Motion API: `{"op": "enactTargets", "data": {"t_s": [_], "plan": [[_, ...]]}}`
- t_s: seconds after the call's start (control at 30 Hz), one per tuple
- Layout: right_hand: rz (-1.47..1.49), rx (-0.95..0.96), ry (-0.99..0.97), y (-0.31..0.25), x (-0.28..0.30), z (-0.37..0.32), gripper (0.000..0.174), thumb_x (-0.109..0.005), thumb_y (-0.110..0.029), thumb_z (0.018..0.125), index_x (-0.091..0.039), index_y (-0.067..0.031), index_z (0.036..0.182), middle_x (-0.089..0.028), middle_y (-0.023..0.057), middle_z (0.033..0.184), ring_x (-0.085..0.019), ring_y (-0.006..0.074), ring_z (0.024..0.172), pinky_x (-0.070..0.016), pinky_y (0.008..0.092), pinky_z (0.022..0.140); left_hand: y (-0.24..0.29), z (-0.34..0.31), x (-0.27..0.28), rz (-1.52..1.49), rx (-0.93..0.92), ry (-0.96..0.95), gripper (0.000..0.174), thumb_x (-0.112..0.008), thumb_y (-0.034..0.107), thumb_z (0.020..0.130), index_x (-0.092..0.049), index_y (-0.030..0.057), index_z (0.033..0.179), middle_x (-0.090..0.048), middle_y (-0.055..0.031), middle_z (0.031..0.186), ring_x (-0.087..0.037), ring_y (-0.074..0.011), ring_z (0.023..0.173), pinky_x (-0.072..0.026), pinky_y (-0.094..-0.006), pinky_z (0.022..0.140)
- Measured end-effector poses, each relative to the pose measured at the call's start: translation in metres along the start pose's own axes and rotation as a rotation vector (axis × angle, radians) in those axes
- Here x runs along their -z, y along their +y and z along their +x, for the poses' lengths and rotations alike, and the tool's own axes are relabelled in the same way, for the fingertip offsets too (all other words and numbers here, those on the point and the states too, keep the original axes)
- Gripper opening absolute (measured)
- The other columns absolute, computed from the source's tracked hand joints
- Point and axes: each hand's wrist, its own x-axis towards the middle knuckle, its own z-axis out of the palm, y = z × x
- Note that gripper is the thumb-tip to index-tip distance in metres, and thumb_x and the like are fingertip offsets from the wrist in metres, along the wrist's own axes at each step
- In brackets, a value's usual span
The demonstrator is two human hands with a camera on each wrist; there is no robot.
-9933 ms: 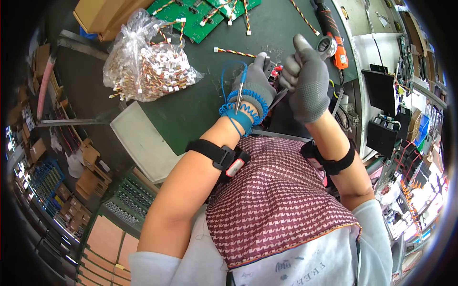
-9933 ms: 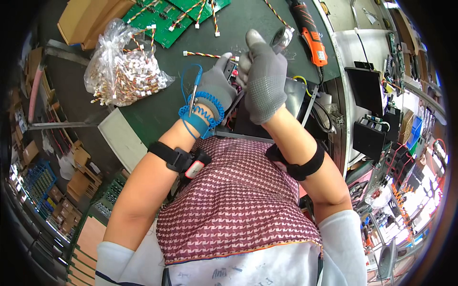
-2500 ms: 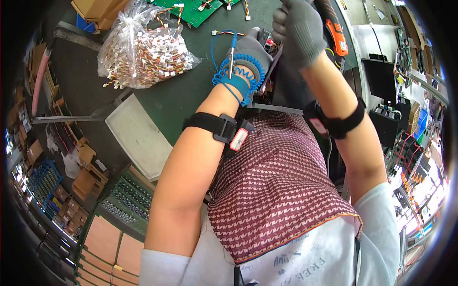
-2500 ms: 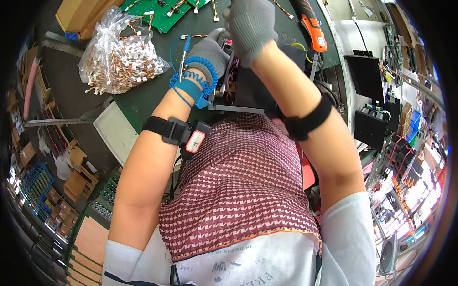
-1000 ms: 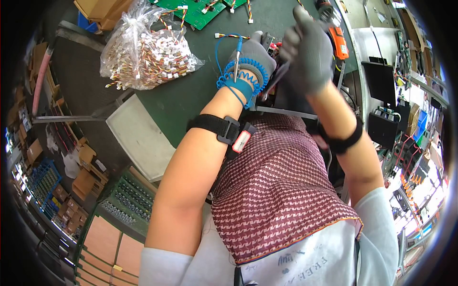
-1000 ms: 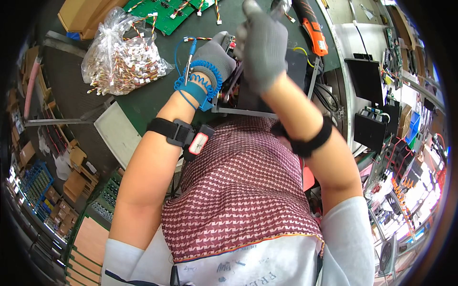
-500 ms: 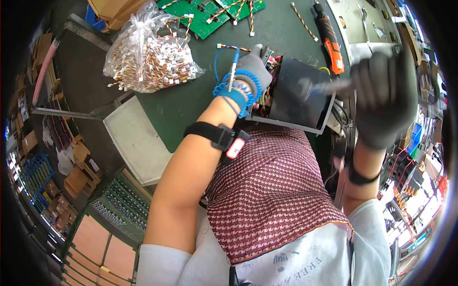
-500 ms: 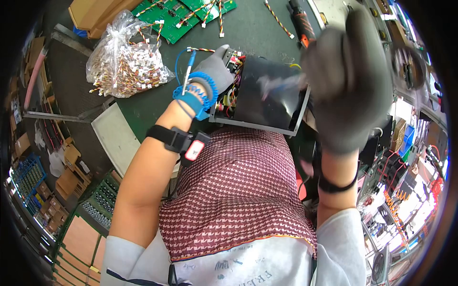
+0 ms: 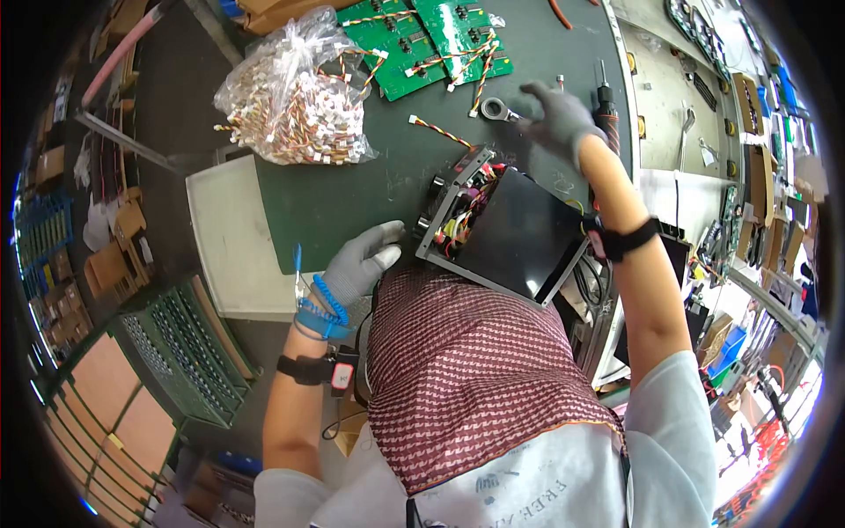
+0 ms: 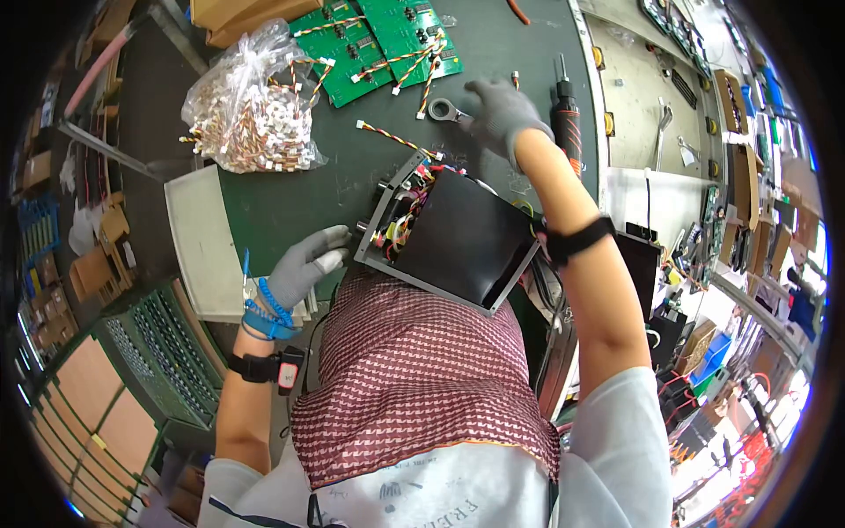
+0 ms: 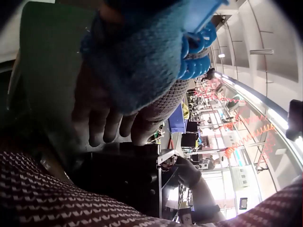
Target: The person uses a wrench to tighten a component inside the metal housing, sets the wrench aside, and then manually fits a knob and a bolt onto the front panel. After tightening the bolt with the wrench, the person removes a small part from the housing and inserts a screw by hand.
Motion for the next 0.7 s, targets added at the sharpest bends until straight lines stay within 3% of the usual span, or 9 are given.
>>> {"op": "enactTargets", "data": {"t_s": [0.07,0.1,0.13,0.2,0.3,0.47,0.53,0.6,0.7], "plan": [[0.312,-0.043,0.214,-0.019,0.022,-0.022,0.030,-0.063,-0.027,0.087,-0.065,-0.0049,0.107,-0.066,0.0193,0.094,-0.066,0.0331,0.087,-0.0520,0.0409,0.080,0.007,0.002,-0.014,0.002,-0.005,0.066,0.051,-0.055,0.015,0.094,-0.040,-0.0048,0.138,-0.051,-0.0176,0.135,-0.050,-0.0242,0.124,-0.0394,-0.0348,0.105],[0.510,-0.202,-0.245,-0.064,0.050,-0.069,0.027,-0.060,-0.027,0.088,-0.066,-0.0057,0.104,-0.065,0.0204,0.086,-0.066,0.0333,0.081,-0.0516,0.0404,0.074,0.006,0.003,-0.020,0.011,-0.009,0.119,0.050,-0.055,0.012,0.093,-0.042,-0.0048,0.137,-0.052,-0.0171,0.133,-0.051,-0.0237,0.122,-0.0404,-0.0347,0.104],[0.524,0.050,-0.285,-0.075,0.039,-0.091,0.026,-0.057,-0.028,0.090,-0.066,-0.0070,0.102,-0.064,0.0207,0.080,-0.066,0.0341,0.080,-0.0503,0.0417,0.071,0.005,0.007,-0.021,0.002,-0.004,0.111,0.050,-0.055,0.012,0.093,-0.042,-0.0048,0.137,-0.052,-0.0171,0.133,-0.051,-0.0237,0.122,-0.0404,-0.0347,0.104],[0.618,0.080,-0.429,-0.104,0.022,-0.121,0.025,-0.053,-0.029,0.092,-0.065,-0.0096,0.103,-0.066,0.0183,0.082,-0.065,0.0358,0.081,-0.0505,0.0446,0.070,0.003,0.020,-0.015,-0.151,-0.058,0.068,0.049,-0.057,0.007,0.090,-0.045,-0.0038,0.136,-0.055,-0.0163,0.129,-0.052,-0.0225,0.120,-0.0419,-0.0340,0.102],[0.213,-0.184,-0.612,-0.142,0.010,-0.116,0.022,-0.049,-0.026,0.094,-0.059,-0.0096,0.104,-0.067,0.0178,0.083,-0.064,0.0392,0.081,-0.0502,0.0490,0.072,0.007,0.026,0.004,-0.165,0.026,-0.014,0.049,-0.059,0.000,0.087,-0.047,-0.0026,0.134,-0.058,-0.0133,0.124,-0.057,-0.0194,0.112,-0.0450,-0.0316,0.098],[0.144,-0.377,-0.628,-0.157,0.014,-0.109,0.022,-0.050,-0.025,0.093,-0.061,-0.0112,0.107,-0.067,0.0193,0.084,-0.065,0.0391,0.080,-0.0495,0.0498,0.073,-0.002,0.037,0.015,-0.388,0.071,-0.096,0.045,-0.066,-0.002,0.082,-0.053,-0.0014,0.125,-0.061,-0.0097,0.118,-0.060,-0.0155,0.102,-0.0480,-0.0298,0.092],[0.344,-0.391,-0.665,-0.154,0.008,-0.122,0.024,-0.053,-0.021,0.091,-0.062,-0.0116,0.112,-0.067,0.0214,0.090,-0.064,0.0394,0.083,-0.0505,0.0472,0.075,-0.008,0.041,0.017,-0.404,0.069,-0.160,0.043,-0.069,-0.001,0.080,-0.055,-0.0003,0.120,-0.062,-0.0093,0.113,-0.060,-0.0152,0.100,-0.0488,-0.0299,0.091],[0.426,-0.443,-0.635,-0.155,0.005,-0.135,0.028,-0.054,-0.013,0.092,-0.061,-0.0073,0.118,-0.069,0.0198,0.090,-0.068,0.0326,0.077,-0.0528,0.0395,0.073,-0.015,0.044,0.014,-0.453,0.045,-0.165,0.045,-0.071,0.001,0.080,-0.054,-0.0005,0.121,-0.063,-0.0097,0.111,-0.061,-0.0155,0.099,-0.0495,-0.0302,0.090],[0.564,-0.647,-0.576,-0.160,0.008,-0.134,0.030,-0.048,-0.003,0.095,-0.058,0.0029,0.122,-0.067,0.0115,0.082,-0.065,0.0115,0.067,-0.0514,0.0275,0.067,-0.015,0.045,0.015,-0.431,-0.025,-0.248,0.043,-0.070,0.003,0.081,-0.055,-0.0005,0.121,-0.064,-0.0097,0.109,-0.061,-0.0152,0.099,-0.0499,-0.0299,0.089]]}}
